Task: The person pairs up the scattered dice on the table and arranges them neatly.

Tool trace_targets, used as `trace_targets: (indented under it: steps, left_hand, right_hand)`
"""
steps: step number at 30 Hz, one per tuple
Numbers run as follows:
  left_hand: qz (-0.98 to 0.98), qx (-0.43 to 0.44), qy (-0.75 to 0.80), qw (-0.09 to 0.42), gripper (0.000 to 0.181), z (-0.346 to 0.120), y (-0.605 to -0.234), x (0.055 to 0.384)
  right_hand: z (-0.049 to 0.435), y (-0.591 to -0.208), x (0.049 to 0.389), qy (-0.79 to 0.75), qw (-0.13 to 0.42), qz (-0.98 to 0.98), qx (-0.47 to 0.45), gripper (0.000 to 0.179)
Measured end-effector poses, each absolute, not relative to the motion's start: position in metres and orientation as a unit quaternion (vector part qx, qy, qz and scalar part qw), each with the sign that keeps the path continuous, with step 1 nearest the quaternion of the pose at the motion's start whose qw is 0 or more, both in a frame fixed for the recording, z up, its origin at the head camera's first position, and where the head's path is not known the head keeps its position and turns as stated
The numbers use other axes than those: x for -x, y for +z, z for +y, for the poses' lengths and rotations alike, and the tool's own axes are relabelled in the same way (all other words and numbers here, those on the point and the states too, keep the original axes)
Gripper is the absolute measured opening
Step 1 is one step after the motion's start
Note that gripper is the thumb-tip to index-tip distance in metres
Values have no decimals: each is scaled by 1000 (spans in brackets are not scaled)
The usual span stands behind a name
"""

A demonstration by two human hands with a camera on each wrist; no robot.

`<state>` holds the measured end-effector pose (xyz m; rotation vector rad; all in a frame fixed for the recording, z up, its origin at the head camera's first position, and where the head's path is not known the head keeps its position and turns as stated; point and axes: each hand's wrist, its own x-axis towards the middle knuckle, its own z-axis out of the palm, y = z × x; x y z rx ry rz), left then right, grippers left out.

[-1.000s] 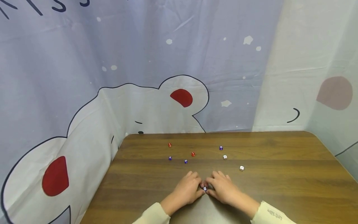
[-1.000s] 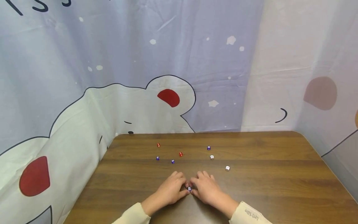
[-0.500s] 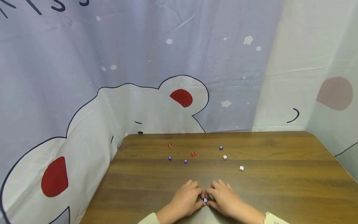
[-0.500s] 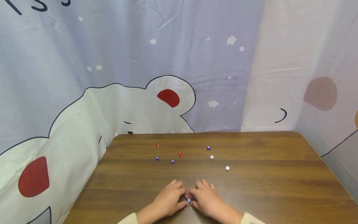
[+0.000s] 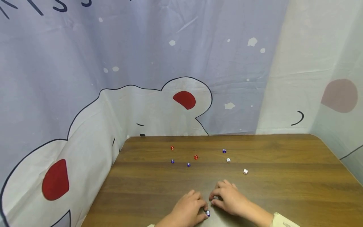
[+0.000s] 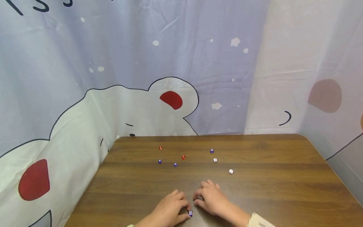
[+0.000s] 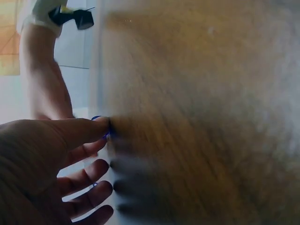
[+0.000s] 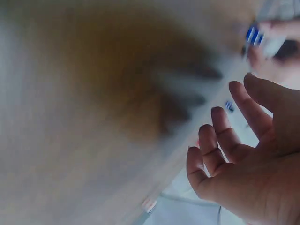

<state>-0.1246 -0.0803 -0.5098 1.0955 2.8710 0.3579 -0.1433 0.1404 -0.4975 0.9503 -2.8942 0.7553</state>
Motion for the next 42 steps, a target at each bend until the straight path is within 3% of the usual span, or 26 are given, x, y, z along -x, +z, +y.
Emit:
trace_targets:
  steps: [7, 14, 20, 31, 42]
  left_hand:
    - [925, -368, 96, 24, 16, -84, -507, 122]
    - [923, -371, 91, 52, 15, -87, -506, 119]
    - [919, -383, 93, 33, 16, -93, -509, 115]
    - [910, -393, 128, 33, 14, -96, -515, 115]
    - [904, -404, 131, 40, 23, -98, -517, 116]
  right_hand:
    - [156, -487, 186, 219, 57, -945, -238, 12]
    - [176, -480, 232, 245, 43, -951, -183, 20]
    - [186, -483, 262, 270, 19, -950, -158, 28]
    - [199, -491, 297, 283, 19, -950, -127, 33]
    - [205, -500, 310, 265, -8, -957, -117, 30]
